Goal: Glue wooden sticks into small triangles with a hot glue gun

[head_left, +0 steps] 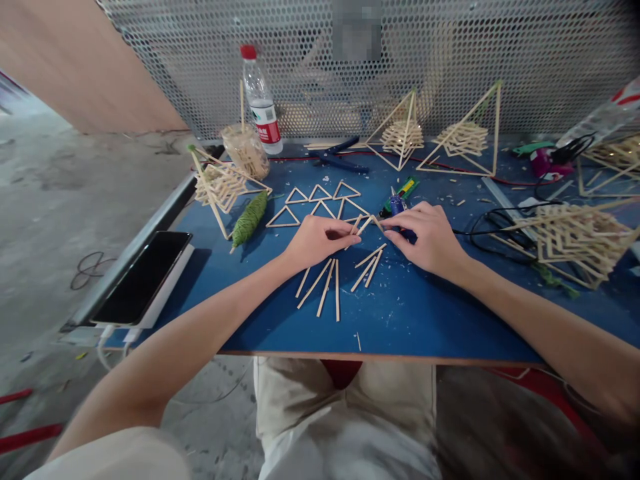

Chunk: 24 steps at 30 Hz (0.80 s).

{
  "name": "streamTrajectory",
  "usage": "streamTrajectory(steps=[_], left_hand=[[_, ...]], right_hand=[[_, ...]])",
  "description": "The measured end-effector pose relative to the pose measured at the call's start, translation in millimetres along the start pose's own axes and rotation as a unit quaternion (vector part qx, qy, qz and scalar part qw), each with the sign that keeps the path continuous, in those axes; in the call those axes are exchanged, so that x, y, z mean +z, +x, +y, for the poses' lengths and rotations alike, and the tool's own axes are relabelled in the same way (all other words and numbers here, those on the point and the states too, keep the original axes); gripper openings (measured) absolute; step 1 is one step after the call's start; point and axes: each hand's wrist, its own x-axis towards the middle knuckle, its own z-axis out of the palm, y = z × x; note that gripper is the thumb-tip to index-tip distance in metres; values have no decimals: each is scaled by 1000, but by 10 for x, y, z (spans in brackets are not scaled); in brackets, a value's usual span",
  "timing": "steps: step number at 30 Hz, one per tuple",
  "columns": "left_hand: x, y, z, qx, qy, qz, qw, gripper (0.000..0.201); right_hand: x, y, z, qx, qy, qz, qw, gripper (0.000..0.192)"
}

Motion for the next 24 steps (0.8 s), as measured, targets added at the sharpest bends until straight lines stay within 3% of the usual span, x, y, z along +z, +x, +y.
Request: streamTrajectory(steps=[10,24], left_hand=[[59,28,13,-12,-24,-19,999,29],[86,44,-15,-58,-78,-23,995,28]], right_hand=[[125,22,6,1,6,4,1000,24],[120,34,5,-1,-8,-29,1000,25]])
